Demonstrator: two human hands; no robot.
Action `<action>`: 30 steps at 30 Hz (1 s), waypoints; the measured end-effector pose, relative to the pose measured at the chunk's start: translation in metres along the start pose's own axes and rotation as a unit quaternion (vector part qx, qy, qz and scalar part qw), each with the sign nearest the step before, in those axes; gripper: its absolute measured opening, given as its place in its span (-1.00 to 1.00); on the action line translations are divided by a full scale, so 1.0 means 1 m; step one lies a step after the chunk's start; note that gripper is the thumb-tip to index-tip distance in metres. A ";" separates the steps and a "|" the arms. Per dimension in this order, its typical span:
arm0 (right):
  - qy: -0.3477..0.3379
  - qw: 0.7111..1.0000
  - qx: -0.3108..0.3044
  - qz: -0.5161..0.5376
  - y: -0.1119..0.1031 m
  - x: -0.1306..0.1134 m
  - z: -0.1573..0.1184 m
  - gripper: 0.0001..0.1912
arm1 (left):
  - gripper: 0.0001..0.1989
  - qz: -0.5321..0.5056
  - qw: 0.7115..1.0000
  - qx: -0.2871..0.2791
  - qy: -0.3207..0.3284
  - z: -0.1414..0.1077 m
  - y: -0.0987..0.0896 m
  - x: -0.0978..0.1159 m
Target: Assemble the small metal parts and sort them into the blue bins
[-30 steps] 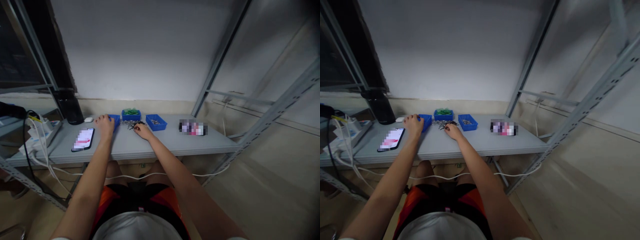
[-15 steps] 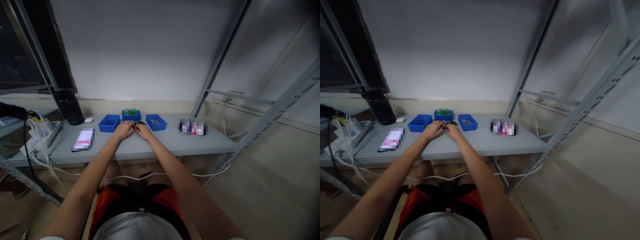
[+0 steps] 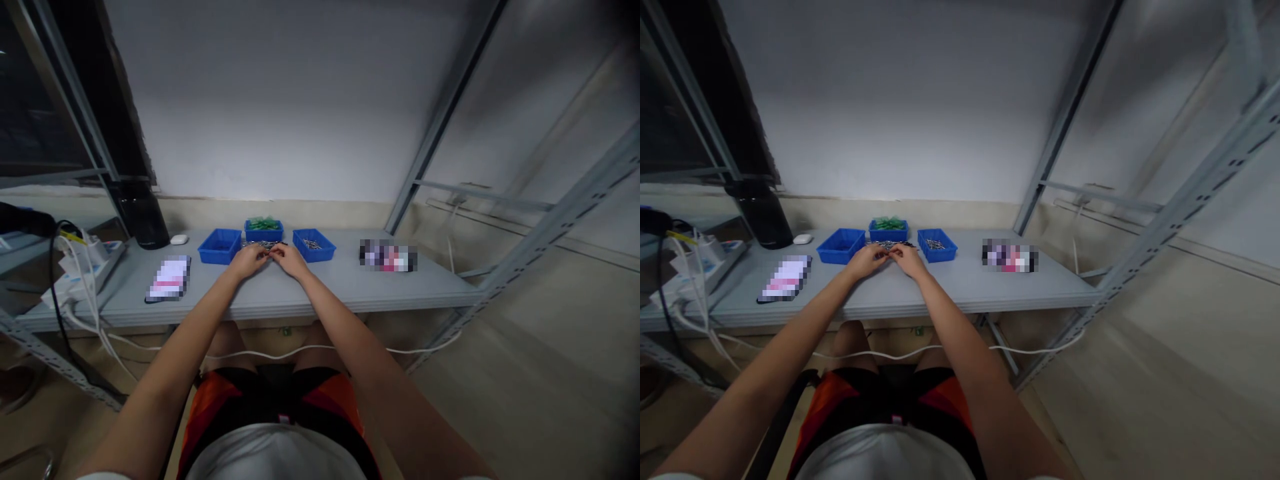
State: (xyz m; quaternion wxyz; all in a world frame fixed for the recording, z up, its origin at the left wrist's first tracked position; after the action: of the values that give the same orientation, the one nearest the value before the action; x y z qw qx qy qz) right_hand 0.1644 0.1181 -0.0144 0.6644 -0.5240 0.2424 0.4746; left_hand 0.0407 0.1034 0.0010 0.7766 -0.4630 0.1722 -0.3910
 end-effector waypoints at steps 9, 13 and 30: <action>-0.024 1.000 -0.003 -0.019 0.003 -0.001 -0.002 -0.81 | -0.77 -0.011 1.000 0.016 0.001 -0.001 0.000 -0.003; -0.042 0.999 -0.018 -0.030 0.006 -0.005 -0.004 -0.77 | -0.76 -0.002 1.000 0.014 -0.025 -0.003 0.000 -0.007; -0.002 0.997 -0.006 -0.075 0.004 0.006 0.001 -0.79 | -0.75 -0.028 0.997 0.063 -0.025 -0.001 -0.010 -0.007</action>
State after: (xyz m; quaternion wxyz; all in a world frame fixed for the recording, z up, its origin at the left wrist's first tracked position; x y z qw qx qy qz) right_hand 0.1635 0.1214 -0.0208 0.6955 -0.5437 0.1979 0.4260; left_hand 0.0310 0.1054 0.0079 0.7972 -0.4269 0.1149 -0.4111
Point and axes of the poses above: each hand's wrist, its own z-axis towards the middle knuckle, its own y-axis out of the palm, x = y × z, the point moved 7 cm from there along z, towards the middle knuckle, and after that the axes turned 14 degrees about y, right-handed, at the moved point
